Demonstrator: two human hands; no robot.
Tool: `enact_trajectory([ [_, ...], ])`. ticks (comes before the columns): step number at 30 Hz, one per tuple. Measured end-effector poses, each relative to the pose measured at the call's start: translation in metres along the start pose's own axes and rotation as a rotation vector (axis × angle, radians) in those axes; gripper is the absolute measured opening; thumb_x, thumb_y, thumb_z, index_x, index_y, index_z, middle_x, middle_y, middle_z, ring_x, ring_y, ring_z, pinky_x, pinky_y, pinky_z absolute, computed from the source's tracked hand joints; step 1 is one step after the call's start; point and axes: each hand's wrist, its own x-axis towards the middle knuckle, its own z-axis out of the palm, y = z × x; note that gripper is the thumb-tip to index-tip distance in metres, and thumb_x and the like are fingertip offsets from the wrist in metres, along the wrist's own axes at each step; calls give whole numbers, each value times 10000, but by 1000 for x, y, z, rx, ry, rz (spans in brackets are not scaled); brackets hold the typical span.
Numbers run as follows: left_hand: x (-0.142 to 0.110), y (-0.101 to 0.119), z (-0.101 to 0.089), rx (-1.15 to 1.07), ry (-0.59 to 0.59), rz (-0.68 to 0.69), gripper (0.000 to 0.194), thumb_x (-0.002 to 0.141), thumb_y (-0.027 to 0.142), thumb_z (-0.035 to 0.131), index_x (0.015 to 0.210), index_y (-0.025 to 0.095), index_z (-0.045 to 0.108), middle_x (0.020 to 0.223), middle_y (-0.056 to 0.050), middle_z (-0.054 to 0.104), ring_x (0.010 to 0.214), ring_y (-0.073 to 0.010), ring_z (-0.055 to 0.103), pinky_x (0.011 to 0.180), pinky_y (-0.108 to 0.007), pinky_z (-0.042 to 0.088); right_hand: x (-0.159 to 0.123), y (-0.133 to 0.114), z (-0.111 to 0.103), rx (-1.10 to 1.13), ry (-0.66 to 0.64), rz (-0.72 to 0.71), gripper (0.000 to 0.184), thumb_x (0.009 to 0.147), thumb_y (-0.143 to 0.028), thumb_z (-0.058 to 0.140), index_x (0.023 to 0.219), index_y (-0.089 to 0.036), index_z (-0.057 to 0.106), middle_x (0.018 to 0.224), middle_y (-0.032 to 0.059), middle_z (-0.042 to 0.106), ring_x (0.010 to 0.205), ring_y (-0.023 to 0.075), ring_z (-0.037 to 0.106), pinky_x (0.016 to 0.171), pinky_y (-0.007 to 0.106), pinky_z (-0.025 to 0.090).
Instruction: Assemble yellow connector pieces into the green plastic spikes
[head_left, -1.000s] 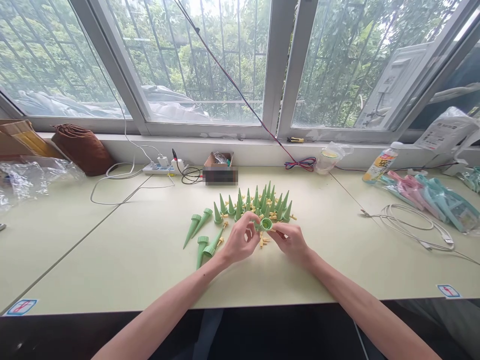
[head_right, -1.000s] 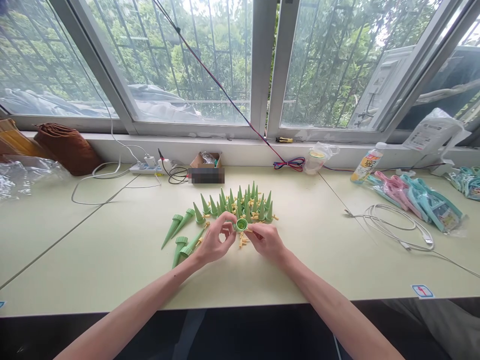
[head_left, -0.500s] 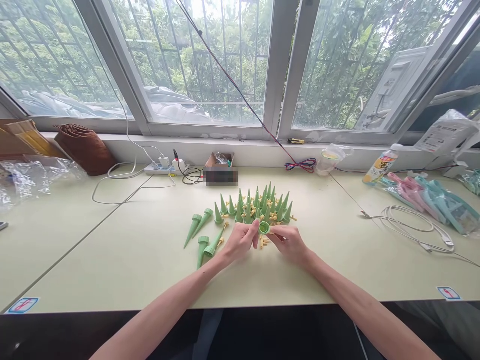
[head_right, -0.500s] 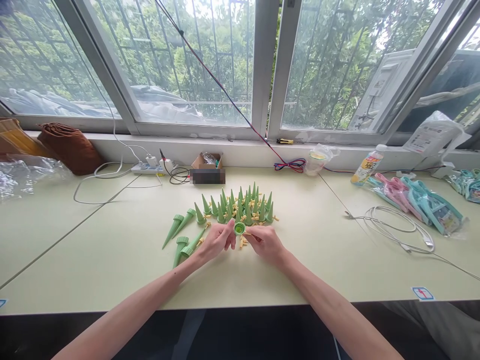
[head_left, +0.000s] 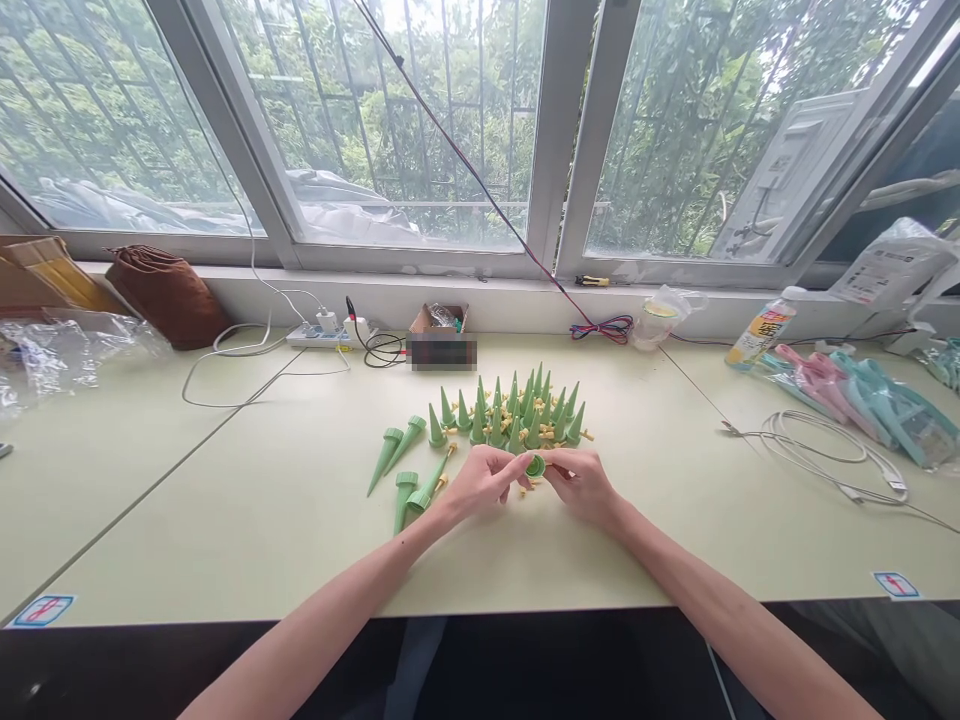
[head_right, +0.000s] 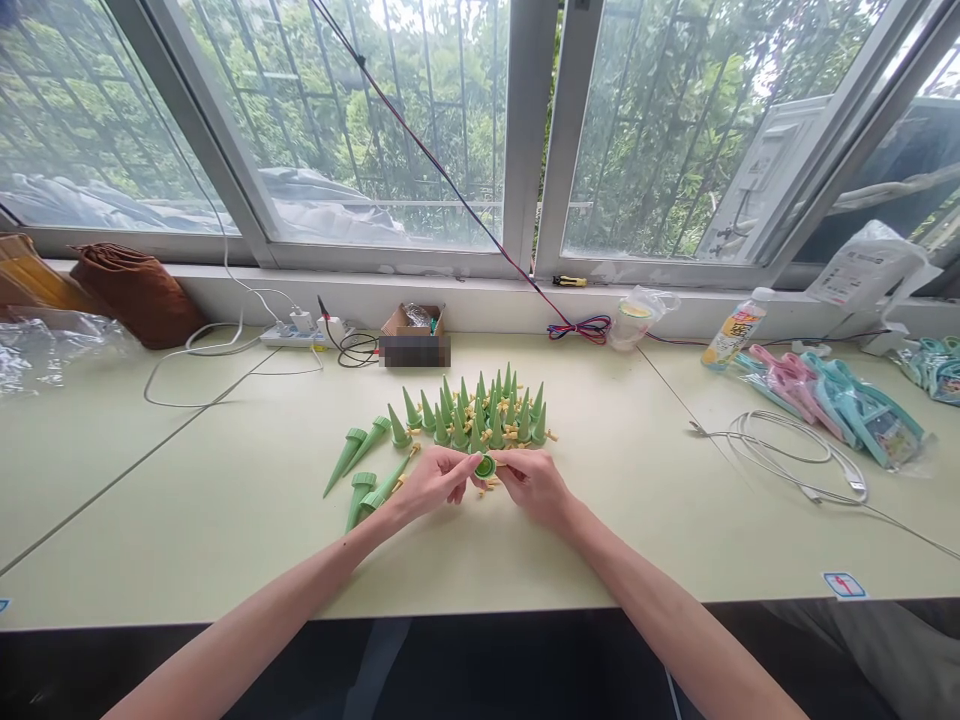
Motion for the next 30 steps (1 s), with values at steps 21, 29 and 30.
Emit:
enact_trajectory([
  [21, 2, 3, -11, -24, -184, 72, 343, 852, 460, 652, 822, 130, 740, 702, -38, 672, 581, -106, 554, 489, -174, 422, -1, 6, 0, -5, 39, 4, 239, 925, -190, 518, 971, -165, 752, 671, 44, 696, 482, 114, 504, 467, 235, 410],
  [29, 2, 2, -15, 97, -176, 148, 284, 841, 422, 679, 903, 152, 741, 769, -40, 670, 632, -114, 546, 548, -197, 445, -2, 8, 0, -16, 32, -13, 239, 937, -221, 520, 966, -170, 752, 623, 22, 644, 474, 108, 468, 461, 231, 402],
  [30, 2, 2, -15, 114, -171, 160, 280, 836, 423, 686, 893, 153, 734, 780, -38, 664, 635, -114, 552, 549, -198, 451, -2, 7, -1, -15, 24, -8, 239, 939, -222, 520, 967, -170, 752, 620, 20, 637, 480, 110, 468, 465, 232, 401],
])
